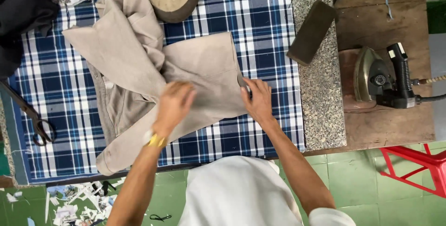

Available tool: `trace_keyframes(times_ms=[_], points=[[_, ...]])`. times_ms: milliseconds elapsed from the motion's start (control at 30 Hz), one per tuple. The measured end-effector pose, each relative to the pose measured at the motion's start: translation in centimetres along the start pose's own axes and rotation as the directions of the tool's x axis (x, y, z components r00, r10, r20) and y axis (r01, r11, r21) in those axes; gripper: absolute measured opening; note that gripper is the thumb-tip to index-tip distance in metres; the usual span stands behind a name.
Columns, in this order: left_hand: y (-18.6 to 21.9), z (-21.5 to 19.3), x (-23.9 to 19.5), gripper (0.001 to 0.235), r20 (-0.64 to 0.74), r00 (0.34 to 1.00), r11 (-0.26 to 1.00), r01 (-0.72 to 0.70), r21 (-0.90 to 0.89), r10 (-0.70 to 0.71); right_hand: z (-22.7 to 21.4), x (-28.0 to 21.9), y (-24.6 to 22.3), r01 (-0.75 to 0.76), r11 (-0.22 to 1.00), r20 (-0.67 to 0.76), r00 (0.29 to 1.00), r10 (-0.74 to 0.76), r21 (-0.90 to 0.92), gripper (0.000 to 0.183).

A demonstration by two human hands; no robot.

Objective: The person irons a beige pair of trousers on a plaid-covered ironing board. They repeatedly smooth the fabric with their hands, use a steam iron to press the material, and occasionally use a dark rectangular block to press seams. The person adjusts the trousers multiple times to ensure even pressing.

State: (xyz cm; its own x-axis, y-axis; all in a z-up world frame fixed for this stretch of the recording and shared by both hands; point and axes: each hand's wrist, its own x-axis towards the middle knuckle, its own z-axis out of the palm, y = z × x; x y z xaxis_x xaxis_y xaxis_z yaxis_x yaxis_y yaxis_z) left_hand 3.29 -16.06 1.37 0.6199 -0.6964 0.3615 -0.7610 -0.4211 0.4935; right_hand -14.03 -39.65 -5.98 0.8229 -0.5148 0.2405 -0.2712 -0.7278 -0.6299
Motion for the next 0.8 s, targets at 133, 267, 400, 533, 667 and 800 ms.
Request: trace_keyframes(times_ms=[133, 267, 400, 533, 667, 800], points=[[1.1, 6.3, 4.2, 0.018, 0.101, 0.984, 0.989, -0.141, -0.042, 0.145, 1.7, 2.4, 0.0, 0.026, 1.0, 0.056, 0.998, -0.025, -0.016, 0.041], [1.1, 8.3, 4.3, 0.021, 0.128, 0.986, 0.99, -0.097, -0.107, 0.11, 2.5, 3.2, 0.6, 0.061, 0.996, 0.054, 0.997, -0.057, -0.059, 0.044], [1.3, 8.2, 3.9, 0.025, 0.102, 0.993, 0.987, -0.047, -0.152, 0.063, 1.8, 4.1, 0.0, 0.214, 0.949, 0.045, 0.977, -0.21, -0.232, 0.051], [1.3, 8.8, 3.9, 0.029, 0.077, 0.989, 0.989, -0.12, -0.087, 0.127, 2.9, 3.7, 0.7, 0.226, 0.96, 0.044, 0.974, -0.222, -0.167, 0.049], [0.8, 9.4, 6.4, 0.03, 0.095, 0.984, 0.986, -0.145, -0.087, 0.153, 3.6, 3.3, 0.7, 0.054, 0.99, -0.054, 0.997, -0.062, -0.13, 0.024], [-1.2, 11.0, 10.7, 0.03, 0.089, 0.984, 0.987, -0.158, 0.023, 0.155, 3.7, 2.3, -0.8, -0.245, 0.968, 0.008, 0.969, 0.246, -0.053, 0.024]])
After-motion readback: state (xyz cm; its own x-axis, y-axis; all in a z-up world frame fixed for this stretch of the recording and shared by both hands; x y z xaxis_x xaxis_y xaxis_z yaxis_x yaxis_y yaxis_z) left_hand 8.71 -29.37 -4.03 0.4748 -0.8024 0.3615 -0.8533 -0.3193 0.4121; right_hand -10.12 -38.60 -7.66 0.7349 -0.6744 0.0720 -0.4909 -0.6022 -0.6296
